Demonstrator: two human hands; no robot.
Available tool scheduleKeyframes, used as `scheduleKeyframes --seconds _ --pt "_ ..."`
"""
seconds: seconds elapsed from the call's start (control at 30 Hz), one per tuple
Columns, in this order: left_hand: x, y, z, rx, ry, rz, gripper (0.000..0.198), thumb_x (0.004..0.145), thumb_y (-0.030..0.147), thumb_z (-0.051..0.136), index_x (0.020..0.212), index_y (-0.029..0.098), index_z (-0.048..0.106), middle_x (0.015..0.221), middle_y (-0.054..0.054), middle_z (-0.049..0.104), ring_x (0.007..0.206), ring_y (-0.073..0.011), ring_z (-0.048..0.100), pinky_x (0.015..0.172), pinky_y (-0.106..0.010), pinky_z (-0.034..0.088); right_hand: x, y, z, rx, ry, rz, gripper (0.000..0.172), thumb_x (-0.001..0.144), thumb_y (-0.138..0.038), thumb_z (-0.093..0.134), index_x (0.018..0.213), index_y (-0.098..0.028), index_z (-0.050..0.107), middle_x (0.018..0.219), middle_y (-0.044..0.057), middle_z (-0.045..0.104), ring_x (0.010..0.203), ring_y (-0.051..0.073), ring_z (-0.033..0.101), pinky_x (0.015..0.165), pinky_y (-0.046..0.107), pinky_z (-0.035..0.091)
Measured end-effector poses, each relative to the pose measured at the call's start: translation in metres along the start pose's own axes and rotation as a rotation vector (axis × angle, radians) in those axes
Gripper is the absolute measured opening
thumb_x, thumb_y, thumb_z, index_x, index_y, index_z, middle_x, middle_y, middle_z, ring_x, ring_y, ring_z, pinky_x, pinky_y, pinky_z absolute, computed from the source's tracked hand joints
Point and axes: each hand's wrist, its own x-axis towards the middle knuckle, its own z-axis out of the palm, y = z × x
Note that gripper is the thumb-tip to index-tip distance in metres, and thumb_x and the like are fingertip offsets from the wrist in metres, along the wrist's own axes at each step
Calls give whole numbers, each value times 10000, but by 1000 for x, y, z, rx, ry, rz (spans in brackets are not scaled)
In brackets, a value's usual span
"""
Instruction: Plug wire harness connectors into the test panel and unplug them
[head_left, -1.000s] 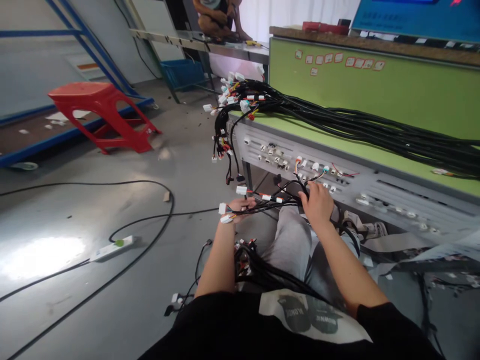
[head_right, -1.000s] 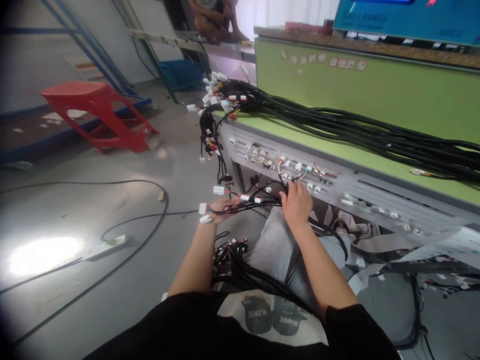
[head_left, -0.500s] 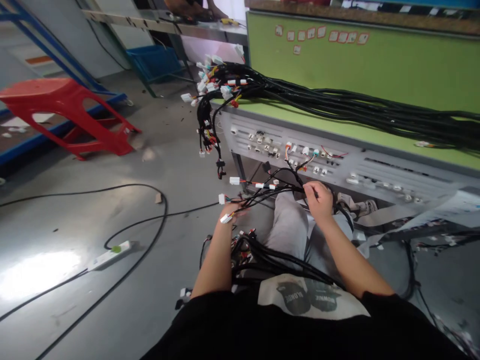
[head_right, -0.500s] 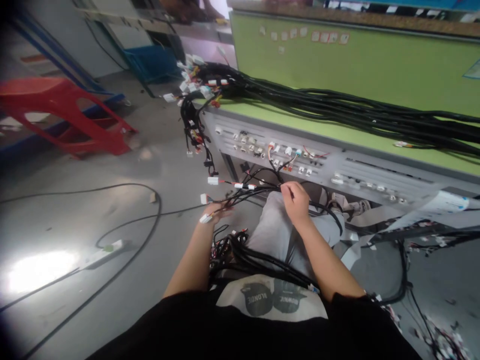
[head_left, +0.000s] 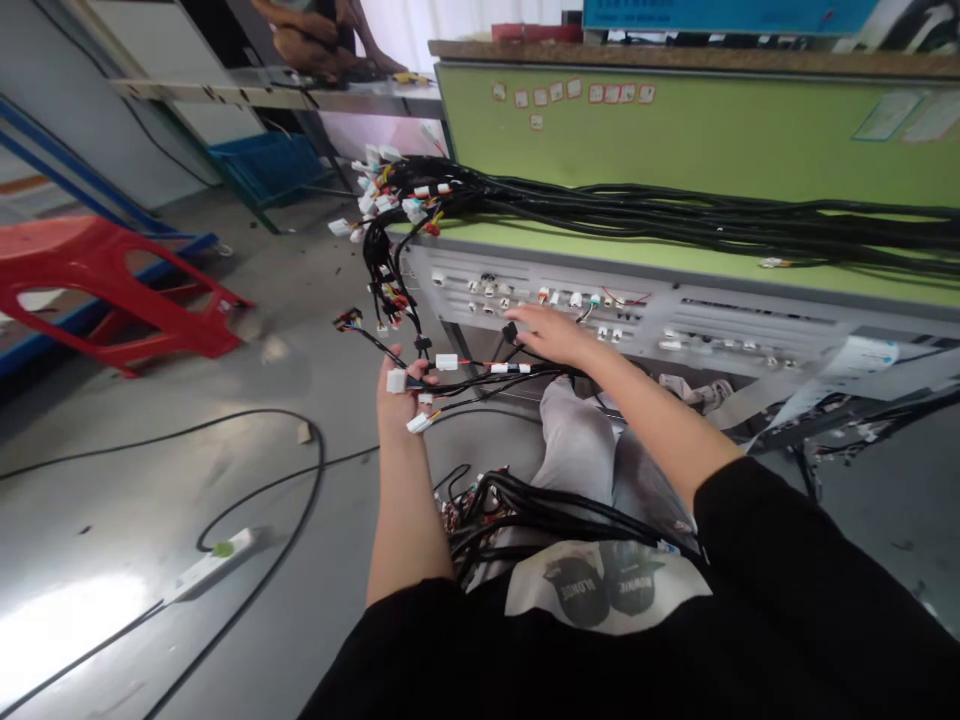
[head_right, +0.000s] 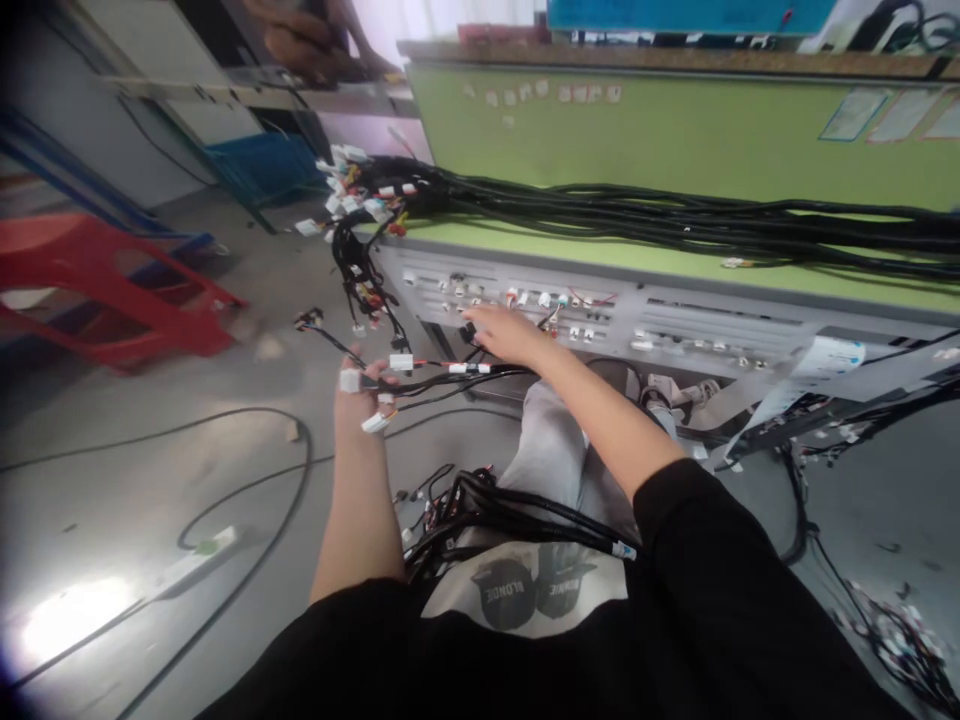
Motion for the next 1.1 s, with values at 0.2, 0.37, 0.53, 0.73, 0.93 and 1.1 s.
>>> scheduleKeyframes --seconds 0.2,0.37,0.53,0.73,0.93,1.1 --pt "-16 36 18 -51 -74 12 412 785 366 581 1184 353 479 866 -11 629 730 -150 640 604 -271 533 42 -12 12 -1 -419 32 358 640 -95 621 978 -204 666 917 11 677 791 158 586 716 236 407" --pt "-18 23 4 -77 -83 -88 306 804 431 533 1075 292 513 852 -31 633 771 -170 641 668 -320 531 40 6 1 76 -597 73 207 541 -110 689 733 -184 704 624 -46 644 575 99 520 605 206 361" --pt "-16 -14 -29 73 161 -290 324 819 505 455 836 181 474 791 -53 591 718 -170 641 626 -298 515 37 26 -1 398 -128 273 59 616 -154 658 674 -141 658 550 -51 573 510 64 468 592 208 359" --pt "-46 -47 -22 295 218 -228 198 670 127 566 858 155 511 685 16 565 539 -88 585 543 -202 466 16 38 -14 1035 205 311 320 576 -344 751 669 -150 514 526 -65 481 459 48 420 502 202 394" --pt "-72 -75 41 236 -205 -507 248 650 176 658 871 131 556 750 -35 622 643 -133 626 646 -269 492 27 -7 -67 1037 95 -41 383 568 -358 783 653 -146 476 526 -84 456 454 17 392 475 162 374" --pt "-69 -104 90 63 -305 -636 257 652 301 725 755 135 558 735 -34 609 731 -151 620 730 -291 470 37 -46 -131 859 329 -134 262 683 -296 699 708 -140 489 567 -119 445 454 -32 383 458 114 305"
